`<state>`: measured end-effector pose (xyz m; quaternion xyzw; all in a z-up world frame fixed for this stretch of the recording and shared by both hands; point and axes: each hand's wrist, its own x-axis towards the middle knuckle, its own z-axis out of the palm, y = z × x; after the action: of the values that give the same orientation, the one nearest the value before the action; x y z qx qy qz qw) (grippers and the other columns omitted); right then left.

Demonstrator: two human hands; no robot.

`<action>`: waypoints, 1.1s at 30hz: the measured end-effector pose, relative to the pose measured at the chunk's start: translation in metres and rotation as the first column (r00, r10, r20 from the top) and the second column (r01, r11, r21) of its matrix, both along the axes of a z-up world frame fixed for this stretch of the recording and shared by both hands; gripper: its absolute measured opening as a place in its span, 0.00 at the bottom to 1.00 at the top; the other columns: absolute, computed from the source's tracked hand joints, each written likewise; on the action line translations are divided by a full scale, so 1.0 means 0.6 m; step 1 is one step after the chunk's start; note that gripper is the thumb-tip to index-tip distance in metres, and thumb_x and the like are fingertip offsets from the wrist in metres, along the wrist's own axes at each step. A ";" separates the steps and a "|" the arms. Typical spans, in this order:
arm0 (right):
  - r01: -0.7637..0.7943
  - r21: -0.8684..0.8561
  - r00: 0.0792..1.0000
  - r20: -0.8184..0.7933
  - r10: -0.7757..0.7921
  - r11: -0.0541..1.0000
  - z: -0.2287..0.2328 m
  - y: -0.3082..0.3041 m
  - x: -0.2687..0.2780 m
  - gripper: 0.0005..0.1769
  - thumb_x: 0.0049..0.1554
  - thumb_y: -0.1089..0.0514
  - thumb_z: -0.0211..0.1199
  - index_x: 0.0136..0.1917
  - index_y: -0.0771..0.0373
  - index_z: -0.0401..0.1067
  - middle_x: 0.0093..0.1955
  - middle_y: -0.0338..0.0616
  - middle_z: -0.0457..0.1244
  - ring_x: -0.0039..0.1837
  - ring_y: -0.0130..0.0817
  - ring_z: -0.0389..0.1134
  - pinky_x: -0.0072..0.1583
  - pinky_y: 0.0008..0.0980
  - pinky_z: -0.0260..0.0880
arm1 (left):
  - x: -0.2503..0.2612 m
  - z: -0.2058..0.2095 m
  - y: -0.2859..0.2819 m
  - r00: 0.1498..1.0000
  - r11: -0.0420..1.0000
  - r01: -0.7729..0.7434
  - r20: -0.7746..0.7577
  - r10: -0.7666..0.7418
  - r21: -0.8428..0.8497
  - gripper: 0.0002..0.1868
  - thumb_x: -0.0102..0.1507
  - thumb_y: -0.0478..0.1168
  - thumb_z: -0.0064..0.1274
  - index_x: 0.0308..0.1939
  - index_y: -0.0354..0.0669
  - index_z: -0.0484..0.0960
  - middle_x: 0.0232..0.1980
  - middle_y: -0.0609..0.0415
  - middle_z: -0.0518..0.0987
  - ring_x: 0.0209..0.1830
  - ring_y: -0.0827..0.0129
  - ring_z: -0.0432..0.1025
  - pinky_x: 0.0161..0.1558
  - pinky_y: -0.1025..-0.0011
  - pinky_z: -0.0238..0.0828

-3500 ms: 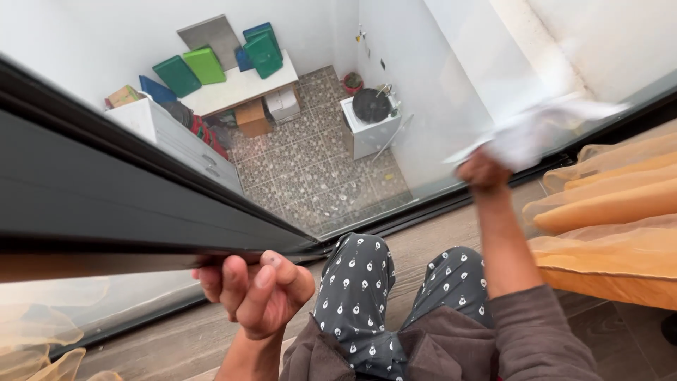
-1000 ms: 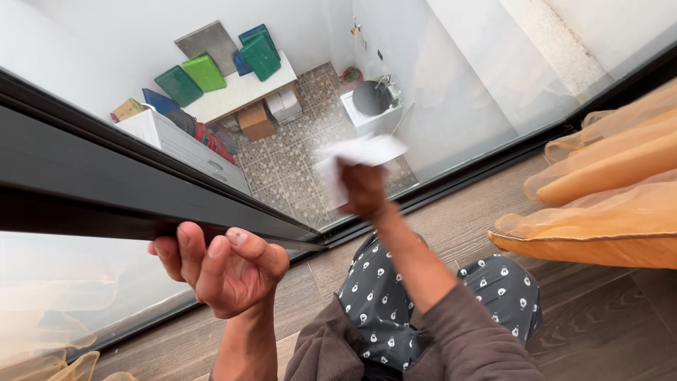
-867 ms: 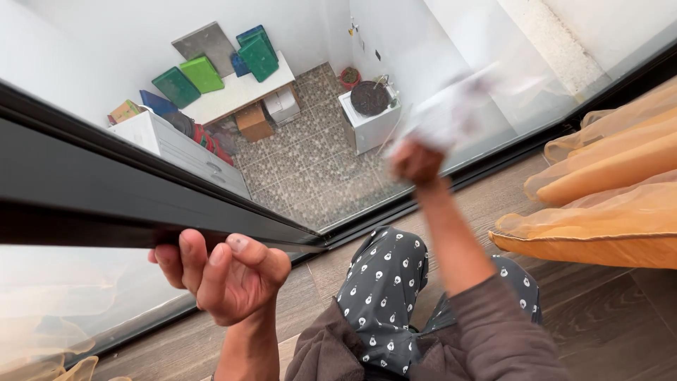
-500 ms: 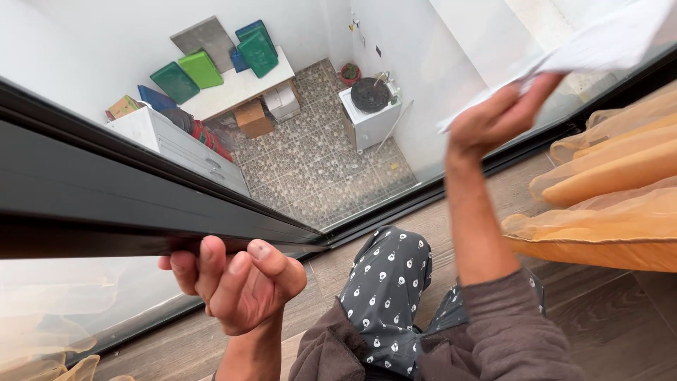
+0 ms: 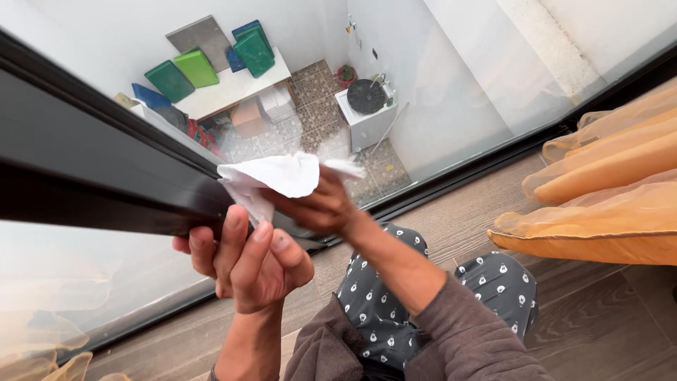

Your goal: The person wipes a large glass pane with a white cloth, moving in vertical and horizontal strokes. They kneel to reach the lower section and continue wiping until the end of the clip.

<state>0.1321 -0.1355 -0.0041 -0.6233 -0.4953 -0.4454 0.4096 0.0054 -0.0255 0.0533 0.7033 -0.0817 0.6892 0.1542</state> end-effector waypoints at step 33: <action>0.590 0.359 0.800 -0.135 -0.585 0.723 0.196 -0.100 0.087 0.12 0.68 0.71 0.50 0.41 0.69 0.65 0.36 0.51 0.60 0.38 0.51 0.57 0.51 0.53 0.60 | 0.003 -0.015 0.012 0.993 0.996 -0.011 0.117 0.000 0.092 0.18 0.75 0.25 0.43 0.60 0.34 0.88 0.73 0.35 0.84 0.91 0.47 0.65 0.92 0.36 0.51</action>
<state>0.1841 -0.1958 0.1137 -0.6580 -0.1730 -0.6361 0.3641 0.0073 -0.0183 0.0442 0.6682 -0.1206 0.7251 0.1146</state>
